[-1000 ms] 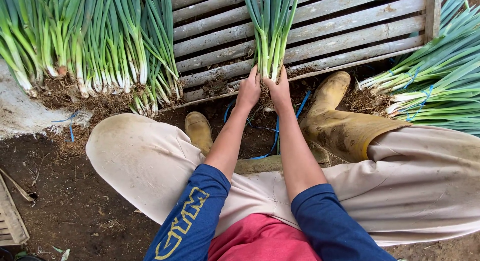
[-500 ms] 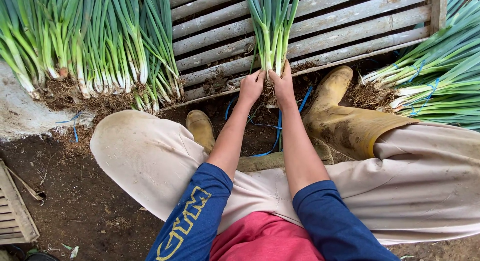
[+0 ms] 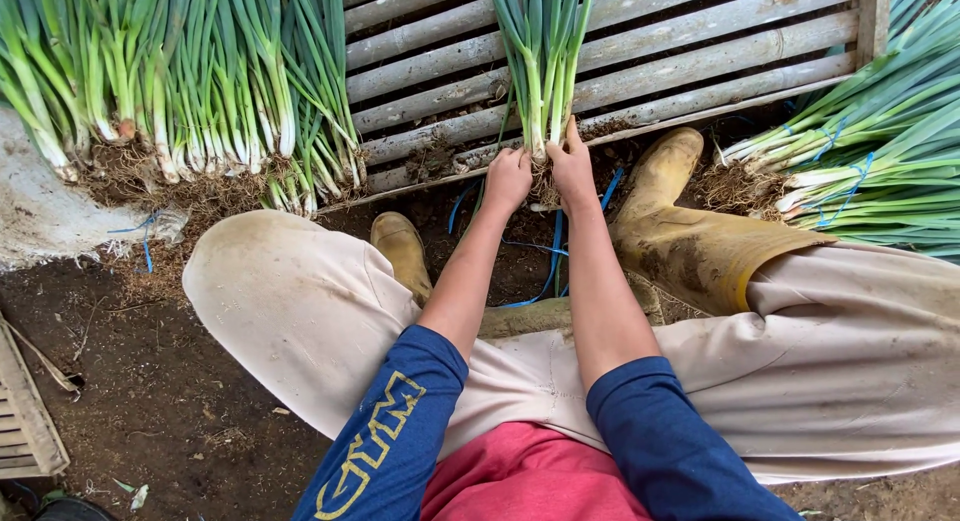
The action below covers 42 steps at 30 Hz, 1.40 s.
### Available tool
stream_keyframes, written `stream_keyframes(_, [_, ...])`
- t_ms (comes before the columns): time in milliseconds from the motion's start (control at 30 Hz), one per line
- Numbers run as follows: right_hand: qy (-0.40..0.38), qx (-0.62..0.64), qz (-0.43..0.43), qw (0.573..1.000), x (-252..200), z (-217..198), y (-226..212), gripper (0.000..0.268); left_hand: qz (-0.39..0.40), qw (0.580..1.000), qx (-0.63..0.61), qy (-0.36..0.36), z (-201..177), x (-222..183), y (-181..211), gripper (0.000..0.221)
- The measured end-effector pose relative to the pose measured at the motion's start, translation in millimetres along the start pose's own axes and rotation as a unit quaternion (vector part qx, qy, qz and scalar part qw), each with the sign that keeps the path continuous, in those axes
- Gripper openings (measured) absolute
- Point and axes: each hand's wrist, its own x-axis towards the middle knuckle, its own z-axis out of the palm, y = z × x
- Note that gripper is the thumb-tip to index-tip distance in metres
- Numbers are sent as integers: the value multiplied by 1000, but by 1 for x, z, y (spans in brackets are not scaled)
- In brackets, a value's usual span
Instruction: Bundling green onions using plastic ties
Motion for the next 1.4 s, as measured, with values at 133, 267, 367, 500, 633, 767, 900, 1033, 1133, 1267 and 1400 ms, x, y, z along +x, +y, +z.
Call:
stream_keyframes(133, [-36,-37,31,998,-19,-10,-15,74,6,999,-41,8,2,-9,12,52])
stream_keyframes(267, [-55,46,7,997,-19,-11,-13,73,13,998,-67,-5,3,-11,20,58])
stream_keyframes(367, [-43,71,-26,996,-14,-9,-4,66,16,998,-60,7,6,-12,25,56])
stream_keyframes(500, [-11,112,-21,993,-10,-9,7,58,8,999,-50,20,13,-10,25,52])
stream_keyframes(633, [19,152,-36,987,-18,3,3,60,20,999,-36,21,4,-27,41,54])
stream_keyframes(767, [26,166,-43,985,-6,2,11,80,24,997,-66,45,-1,-42,68,51])
stream_keyframes(900, [15,142,-108,984,-13,-3,-44,63,131,977,-103,136,33,-10,46,42])
stream_keyframes(1033, [7,121,-158,980,-12,-17,-105,50,204,951,-109,205,-7,-22,134,38])
stream_keyframes(1133, [2,103,-205,973,-18,-25,-146,39,244,933,-146,219,-42,-31,200,36])
stream_keyframes(1267, [-14,125,-319,939,-23,-36,-174,44,309,913,-134,231,-47,-26,225,38])
stream_keyframes(1400, [-22,176,-299,938,-9,-41,-158,56,314,921,-121,196,-39,-12,215,41])
